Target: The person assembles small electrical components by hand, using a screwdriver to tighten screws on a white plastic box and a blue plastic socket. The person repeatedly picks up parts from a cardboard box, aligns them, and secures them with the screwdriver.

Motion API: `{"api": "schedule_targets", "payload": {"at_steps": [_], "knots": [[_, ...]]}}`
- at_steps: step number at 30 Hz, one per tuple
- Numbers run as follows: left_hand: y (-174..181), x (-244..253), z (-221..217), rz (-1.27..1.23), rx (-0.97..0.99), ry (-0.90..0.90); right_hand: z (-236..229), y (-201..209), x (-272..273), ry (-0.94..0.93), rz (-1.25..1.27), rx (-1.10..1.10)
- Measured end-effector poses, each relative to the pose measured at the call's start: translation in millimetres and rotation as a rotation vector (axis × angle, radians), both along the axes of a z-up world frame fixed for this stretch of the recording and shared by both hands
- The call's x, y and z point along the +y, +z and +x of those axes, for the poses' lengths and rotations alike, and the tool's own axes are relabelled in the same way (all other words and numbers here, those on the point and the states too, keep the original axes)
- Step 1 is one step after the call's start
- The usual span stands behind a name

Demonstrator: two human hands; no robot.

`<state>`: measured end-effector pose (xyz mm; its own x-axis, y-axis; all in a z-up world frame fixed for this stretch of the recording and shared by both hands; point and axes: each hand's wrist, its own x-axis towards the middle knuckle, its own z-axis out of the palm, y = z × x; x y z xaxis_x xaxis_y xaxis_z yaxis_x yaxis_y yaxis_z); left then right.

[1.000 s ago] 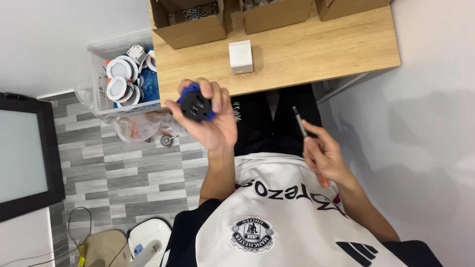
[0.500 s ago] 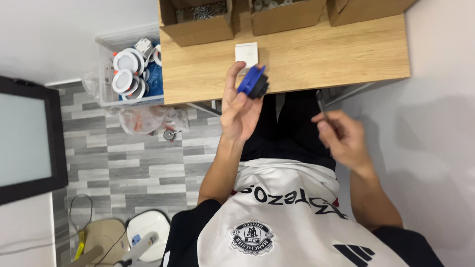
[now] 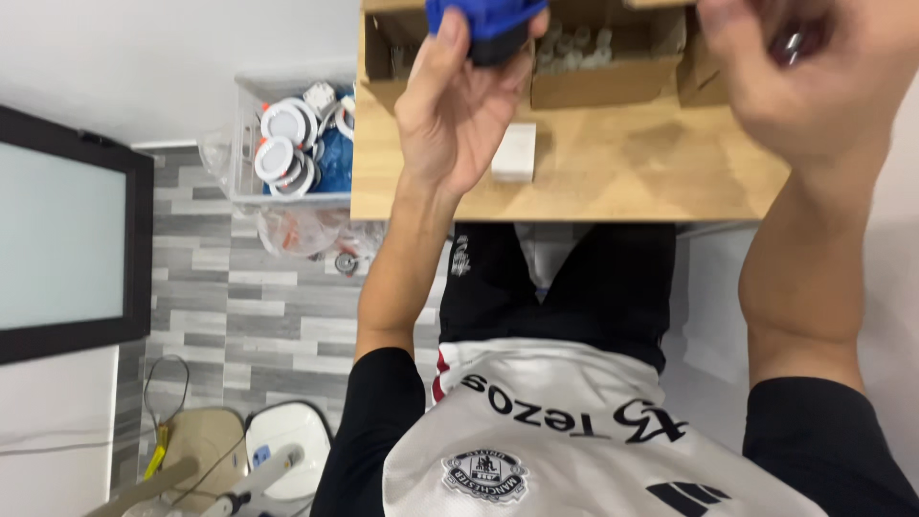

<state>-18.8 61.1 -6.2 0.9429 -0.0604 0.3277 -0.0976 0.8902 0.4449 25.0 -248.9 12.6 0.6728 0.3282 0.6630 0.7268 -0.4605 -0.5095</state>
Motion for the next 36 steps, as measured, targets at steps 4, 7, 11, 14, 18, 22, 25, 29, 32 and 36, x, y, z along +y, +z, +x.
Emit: {"api": "schedule_targets", "payload": {"at_steps": [4, 7, 11, 14, 18, 22, 25, 29, 32, 36], "knots": [[37.2, -4.7, 38.9, 0.185, -0.092, 0.026, 51.7, 20.6, 4.8, 0.041, 0.076, 0.049], [55.6, -5.6, 71.4, 0.211, -0.222, -0.043, 87.4, 24.9, 0.6, 0.041, 0.028, -0.070], [67.0, -8.8, 100.3, 0.296, -0.058, -0.138, 112.2, 21.3, -7.5, 0.033, -0.022, -0.091], [77.8, -19.5, 106.0, 0.267, -0.106, -0.154, 120.6, 38.4, 9.4, 0.156, 0.002, -0.184], [83.7, -32.8, 108.2, 0.502, -0.136, -0.070, 121.9, 46.7, 23.9, 0.214, -0.098, -0.265], [99.8, -47.7, 103.2, 0.690, -0.207, 0.076, 128.6, 48.5, 29.1, 0.296, -0.134, -0.373], [89.2, -48.6, 106.6, 0.781, -0.190, 0.193, 128.1, 48.5, 34.2, 0.308, -0.128, -0.381], [88.5, -48.6, 104.6, 0.908, -0.198, 0.355, 133.4, 45.1, 50.5, 0.329, -0.053, -0.504], [90.0, -44.6, 108.5, 1.024, -0.226, 0.480, 139.5, 40.9, 58.2, 0.356, 0.001, -0.561], [88.4, -30.8, 116.1, 0.955, -0.214, 0.381, 153.4, 23.0, 41.5, 0.613, 0.029, -0.266]]}}
